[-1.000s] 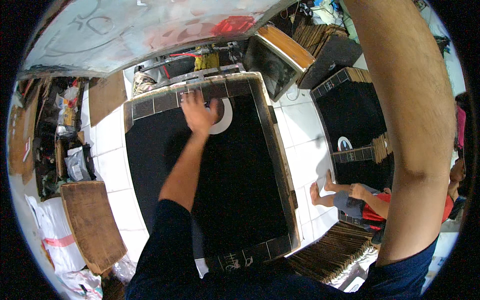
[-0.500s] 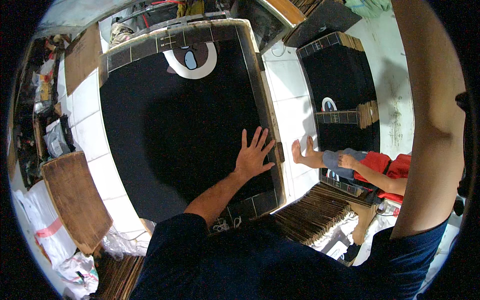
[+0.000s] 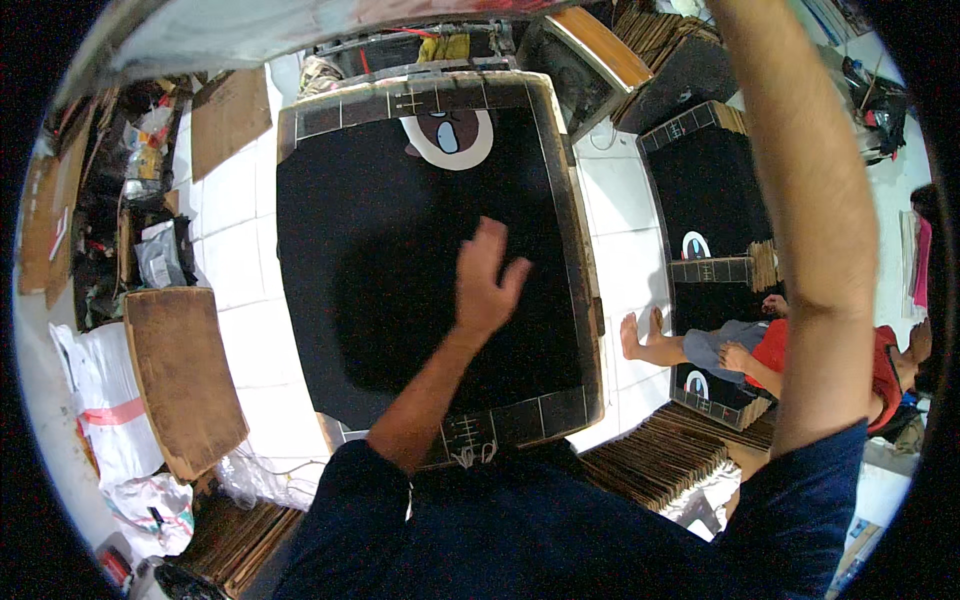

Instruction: The person repeatedly places a black t-shirt under a screen printing frame, uses a red squeegee to spread red ink across the screen, and lifts the frame to reveal the printed t-shirt. The process is repeated multiple times in a workshop setting.

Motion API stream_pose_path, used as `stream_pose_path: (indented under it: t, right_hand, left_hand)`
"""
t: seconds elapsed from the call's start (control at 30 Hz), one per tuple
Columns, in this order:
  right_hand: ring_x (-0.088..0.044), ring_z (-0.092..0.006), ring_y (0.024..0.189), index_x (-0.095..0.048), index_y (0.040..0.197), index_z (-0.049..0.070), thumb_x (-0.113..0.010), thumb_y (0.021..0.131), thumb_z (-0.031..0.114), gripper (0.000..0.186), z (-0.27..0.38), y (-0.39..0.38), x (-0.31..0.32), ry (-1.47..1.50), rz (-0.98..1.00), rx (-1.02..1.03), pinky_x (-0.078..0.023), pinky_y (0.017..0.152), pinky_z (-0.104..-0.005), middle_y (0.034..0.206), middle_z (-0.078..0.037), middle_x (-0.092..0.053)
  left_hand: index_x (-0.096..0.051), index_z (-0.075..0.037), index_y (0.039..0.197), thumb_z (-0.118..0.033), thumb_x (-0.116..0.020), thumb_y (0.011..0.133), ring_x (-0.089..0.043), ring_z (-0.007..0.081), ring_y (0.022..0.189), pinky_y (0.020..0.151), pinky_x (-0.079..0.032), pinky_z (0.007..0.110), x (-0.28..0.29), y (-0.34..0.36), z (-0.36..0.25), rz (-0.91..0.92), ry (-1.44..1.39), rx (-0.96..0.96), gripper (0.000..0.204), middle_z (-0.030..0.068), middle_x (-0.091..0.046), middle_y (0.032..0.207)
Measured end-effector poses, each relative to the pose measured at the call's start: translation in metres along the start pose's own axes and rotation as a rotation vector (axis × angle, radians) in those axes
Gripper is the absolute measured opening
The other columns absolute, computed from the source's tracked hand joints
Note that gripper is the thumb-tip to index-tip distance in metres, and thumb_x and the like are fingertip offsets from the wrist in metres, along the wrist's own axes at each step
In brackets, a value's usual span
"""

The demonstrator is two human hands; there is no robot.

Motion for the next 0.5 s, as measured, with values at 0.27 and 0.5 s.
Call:
stream_pose_path:
  t: [0.27, 0.5]
  right_hand:
    - [-0.064, -0.0327, 0.072, -0.067, 0.082, 0.008, -0.069, 0.088, 0.015, 0.009, 0.057, -0.275, -0.01, 0.459, -0.285, 0.026, -0.05, 0.071, -0.0459, 0.076, -0.012, -0.065]
    - [-0.06, -0.0349, 0.109, -0.067, 0.107, 0.006, -0.072, 0.083, 0.019, 0.028, 0.073, -0.431, -0.123, 0.696, 0.304, -0.361, -0.047, 0.094, -0.0468, 0.11, -0.015, -0.065]
  left_hand:
    - [-0.038, -0.007, 0.149, -0.054, -0.045, 0.106, -0.056, 0.0295, 0.122, 0.099, -0.05, 0.049, 0.203, -0.018, -0.083, -0.778, -0.977, 0.116, 0.063, 0.0134, -0.053, 0.137]
    - [-0.051, 0.0, 0.137, -0.057, -0.039, 0.108, -0.069, 0.0301, 0.103, 0.089, -0.056, 0.049, 0.143, -0.107, 0.042, -0.715, -0.876, 1.122, 0.065, 0.0187, -0.066, 0.121]
Point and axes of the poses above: each hand's wrist, its own y-axis towards the middle knuckle, its own x-axis out of the back of the hand, z = x × y, the point moved 3 cm from there along y, towards the middle knuckle
